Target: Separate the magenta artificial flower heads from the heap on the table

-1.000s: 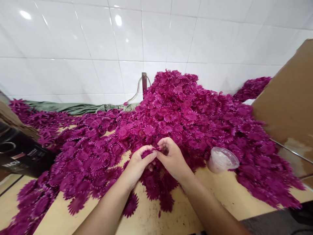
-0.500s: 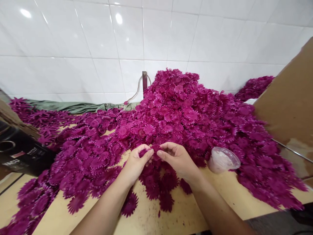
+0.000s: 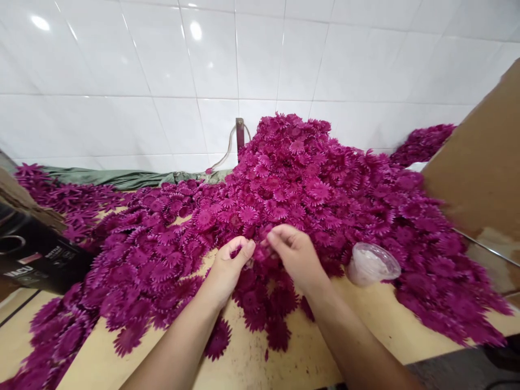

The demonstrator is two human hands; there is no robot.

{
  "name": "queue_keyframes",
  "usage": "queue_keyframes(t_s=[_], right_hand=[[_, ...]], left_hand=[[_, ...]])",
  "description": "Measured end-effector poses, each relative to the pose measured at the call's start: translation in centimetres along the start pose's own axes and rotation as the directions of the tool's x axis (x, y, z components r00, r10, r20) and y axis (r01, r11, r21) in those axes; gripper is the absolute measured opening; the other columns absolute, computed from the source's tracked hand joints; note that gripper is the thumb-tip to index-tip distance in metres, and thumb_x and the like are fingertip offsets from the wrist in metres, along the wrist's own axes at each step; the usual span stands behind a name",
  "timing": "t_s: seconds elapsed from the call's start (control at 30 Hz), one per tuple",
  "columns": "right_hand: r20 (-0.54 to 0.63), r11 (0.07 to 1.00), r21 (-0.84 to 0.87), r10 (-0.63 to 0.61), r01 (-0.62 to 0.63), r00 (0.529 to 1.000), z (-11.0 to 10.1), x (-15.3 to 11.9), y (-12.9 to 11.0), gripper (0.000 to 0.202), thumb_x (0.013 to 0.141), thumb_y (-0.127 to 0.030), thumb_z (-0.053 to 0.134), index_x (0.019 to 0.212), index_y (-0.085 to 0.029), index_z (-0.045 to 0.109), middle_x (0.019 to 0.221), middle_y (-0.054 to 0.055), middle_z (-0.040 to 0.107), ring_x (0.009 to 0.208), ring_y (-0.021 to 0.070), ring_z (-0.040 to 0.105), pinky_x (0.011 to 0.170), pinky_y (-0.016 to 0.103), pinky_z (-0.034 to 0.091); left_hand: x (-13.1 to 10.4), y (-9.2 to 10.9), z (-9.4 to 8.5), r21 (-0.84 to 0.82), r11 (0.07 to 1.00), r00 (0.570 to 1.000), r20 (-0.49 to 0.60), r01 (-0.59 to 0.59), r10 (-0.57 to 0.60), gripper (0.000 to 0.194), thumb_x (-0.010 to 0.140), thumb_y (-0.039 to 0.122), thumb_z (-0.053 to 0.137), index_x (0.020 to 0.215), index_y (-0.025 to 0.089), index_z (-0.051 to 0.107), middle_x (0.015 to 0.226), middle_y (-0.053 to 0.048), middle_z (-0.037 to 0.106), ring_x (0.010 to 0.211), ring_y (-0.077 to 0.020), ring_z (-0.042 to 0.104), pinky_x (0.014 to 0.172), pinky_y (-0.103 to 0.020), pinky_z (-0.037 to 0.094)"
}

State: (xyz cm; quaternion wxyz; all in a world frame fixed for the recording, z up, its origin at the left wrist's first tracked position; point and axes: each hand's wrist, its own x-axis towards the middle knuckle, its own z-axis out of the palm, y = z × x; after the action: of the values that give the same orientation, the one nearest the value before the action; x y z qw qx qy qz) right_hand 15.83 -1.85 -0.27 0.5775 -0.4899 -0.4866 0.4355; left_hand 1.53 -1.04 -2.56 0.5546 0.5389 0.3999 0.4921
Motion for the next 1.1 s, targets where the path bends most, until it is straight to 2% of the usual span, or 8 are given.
queue_keyframes(t_s=[0.13,0.4,0.6,0.77,0.83,0.9,1.0,1.1], right_hand=[[-0.298,0.998,0.057,0.010,0.007,0.954,-2.4,1.6,-0.5,0.012,0.063,-0.027,0.058,0.066,-0.017,0.051,0.059,-0.003,0.059,0.049,0.0083,0.052,0.048,0.021,0.040],[-0.198,0.987,-0.135,-0.116,0.090,0.973,-1.8,1.4,0.0,0.016,0.056,-0.027,0.062,0.064,-0.017,0.053,0.054,-0.005,0.050,0.050,0.0087,0.046,0.051,0.023,0.039],[-0.166,0.946,-0.313,-0.143,0.085,0.976,-2.1,2.6,0.7,0.023,0.073,-0.038,0.045,0.065,-0.018,0.051,0.050,-0.003,0.047,0.045,0.0115,0.046,0.050,0.027,0.040],[-0.141,0.700,-0.686,-0.399,0.201,0.906,-1.7,2.4,0.6,0.045,0.077,-0.035,0.047,0.113,-0.010,0.052,0.093,0.015,0.059,0.089,0.0262,0.055,0.079,0.043,0.043],[-0.073,0.573,-0.778,-0.492,0.259,0.868,-1.0,1.5,0.2,0.048,0.077,-0.033,0.049,0.118,-0.010,0.051,0.109,0.019,0.053,0.106,0.0299,0.047,0.089,0.047,0.038],[0.030,0.527,-0.783,-0.501,0.332,0.865,-0.1,0.5,-0.1,0.042,0.079,-0.032,0.049,0.115,-0.012,0.054,0.111,0.017,0.053,0.109,0.0290,0.045,0.092,0.047,0.036],[0.185,0.616,-0.686,-0.366,0.386,0.912,1.3,-0.6,-0.1,0.035,0.080,-0.032,0.049,0.109,-0.014,0.058,0.103,0.013,0.061,0.099,0.0248,0.052,0.088,0.043,0.041],[0.239,0.770,-0.559,-0.206,0.308,0.949,2.2,-0.9,0.5,0.037,0.076,-0.030,0.055,0.108,-0.013,0.058,0.099,0.012,0.063,0.091,0.0222,0.057,0.082,0.039,0.046]], left_hand=[[0.0,0.6,-0.6,-0.235,0.972,0.992,-0.119,0.010,-0.039,0.033,0.057,0.042,0.070,0.057,0.017,0.049,0.050,0.007,0.045,0.047,-0.0056,0.038,0.048,-0.018,0.032],[0.1,0.2,0.0,-0.241,0.960,0.978,-0.121,0.140,-0.172,0.037,0.047,0.033,0.077,0.074,0.016,0.059,0.055,0.006,0.057,0.049,-0.0061,0.049,0.053,-0.019,0.040],[0.2,0.2,0.0,-0.318,0.930,0.962,-0.134,0.184,-0.236,0.037,0.051,0.030,0.074,0.083,0.017,0.061,0.061,0.004,0.060,0.055,-0.0076,0.053,0.053,-0.019,0.043],[0.3,0.4,0.1,-0.317,0.923,0.971,-0.026,0.217,-0.237,0.042,0.056,0.024,0.070,0.096,0.013,0.062,0.076,-0.004,0.068,0.064,-0.0119,0.060,0.062,-0.024,0.048],[0.3,0.6,0.1,-0.260,0.943,0.976,-0.019,0.205,-0.217,0.045,0.058,0.027,0.070,0.099,0.012,0.060,0.071,-0.005,0.069,0.060,-0.0127,0.061,0.056,-0.024,0.047],[0.3,0.8,0.1,-0.201,0.962,0.981,-0.027,0.185,-0.195,0.042,0.058,0.029,0.069,0.095,0.011,0.062,0.064,-0.004,0.068,0.055,-0.0124,0.060,0.050,-0.022,0.045],[0.4,0.8,0.1,-0.116,0.979,0.985,-0.036,0.166,-0.171,0.032,0.057,0.031,0.068,0.083,0.012,0.064,0.049,0.001,0.062,0.043,-0.0091,0.054,0.040,-0.018,0.039],[0.6,0.5,-0.1,-0.063,0.981,0.980,-0.065,0.183,-0.187,0.027,0.057,0.038,0.068,0.066,0.013,0.062,0.035,0.006,0.051,0.030,-0.0043,0.039,0.032,-0.016,0.028]])
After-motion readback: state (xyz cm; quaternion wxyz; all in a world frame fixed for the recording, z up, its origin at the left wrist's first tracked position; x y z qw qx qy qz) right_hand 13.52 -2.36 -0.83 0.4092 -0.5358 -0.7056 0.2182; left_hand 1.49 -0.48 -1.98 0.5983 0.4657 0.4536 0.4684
